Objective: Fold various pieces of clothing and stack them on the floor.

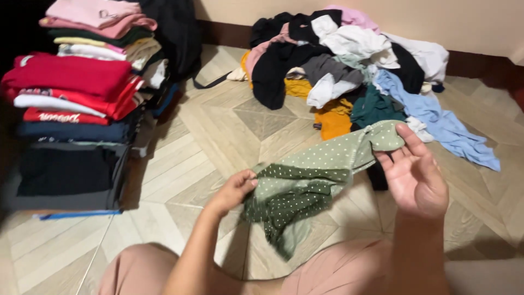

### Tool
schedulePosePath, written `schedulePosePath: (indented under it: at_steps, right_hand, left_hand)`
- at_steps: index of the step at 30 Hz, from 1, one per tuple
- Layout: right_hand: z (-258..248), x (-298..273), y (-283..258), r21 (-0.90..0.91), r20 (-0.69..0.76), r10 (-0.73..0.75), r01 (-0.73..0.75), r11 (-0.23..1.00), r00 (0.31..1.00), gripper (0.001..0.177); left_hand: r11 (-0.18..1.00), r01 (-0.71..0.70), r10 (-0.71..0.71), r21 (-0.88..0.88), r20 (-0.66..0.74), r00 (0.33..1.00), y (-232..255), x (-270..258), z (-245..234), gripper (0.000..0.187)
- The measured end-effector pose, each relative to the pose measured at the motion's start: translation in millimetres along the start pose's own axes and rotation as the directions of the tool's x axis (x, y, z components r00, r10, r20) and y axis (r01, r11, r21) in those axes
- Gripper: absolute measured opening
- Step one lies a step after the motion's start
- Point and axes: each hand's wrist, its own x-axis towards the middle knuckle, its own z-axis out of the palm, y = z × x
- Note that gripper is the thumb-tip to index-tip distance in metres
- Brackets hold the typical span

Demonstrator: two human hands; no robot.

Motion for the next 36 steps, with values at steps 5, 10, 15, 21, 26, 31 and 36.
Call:
schedulePosePath:
  at_steps: [5,10,15,21,26,31,36]
  right_hand:
    - [-43,-17,27,-0.214,-0.209,0.047,-0.092,0.973,0.977,0.047]
    - [-136,-47,93,-0.224,-0.483,0.13,-0.266,0.938,0.866,0.04]
    - [-205,-95,170,-0.439,-0.759,0.149,-0.668,0.601,0.633,0.069]
    - [-142,-117,261,-0.807,-0.528,0.315,-0.582,0.104,0.789,0.064]
    - [-74,-110,275,-0.914,-0.366,0.283,-0.286,-0.286,0.886,0.059]
    - [-111,-104,289,-0.789,-0.527,0.175,-0.402,-0.464,0.832,0.038]
    - [-98,-60,275,0.115,-0.276,0.797,-0.805,0.582,0.537,0.029]
  left_hand:
    - [0.801,0.081,-0.039,-0.593,0.085,0.996,26,-7,-43,0.024]
    - [0.942,0.044,-0.176,-0.333,-0.379,0.909,44,17,-36,0.061]
    - [0.747,0.478,-0.194,0.463,-0.535,0.822,27,-23,8,0.076]
    - [0.434,0.701,-0.625,0.566,-0.371,0.687,-51,-73,53,0.073]
    - [0.594,0.58,-0.43,0.558,-0.389,0.815,-124,-62,38,0.05]
    - [0.86,0.315,-0.155,0.401,-0.383,0.911,-106,-56,4,0.045]
    - [0.68,0.331,-0.144,0.655,-0.323,0.935,4,-65,21,0.1]
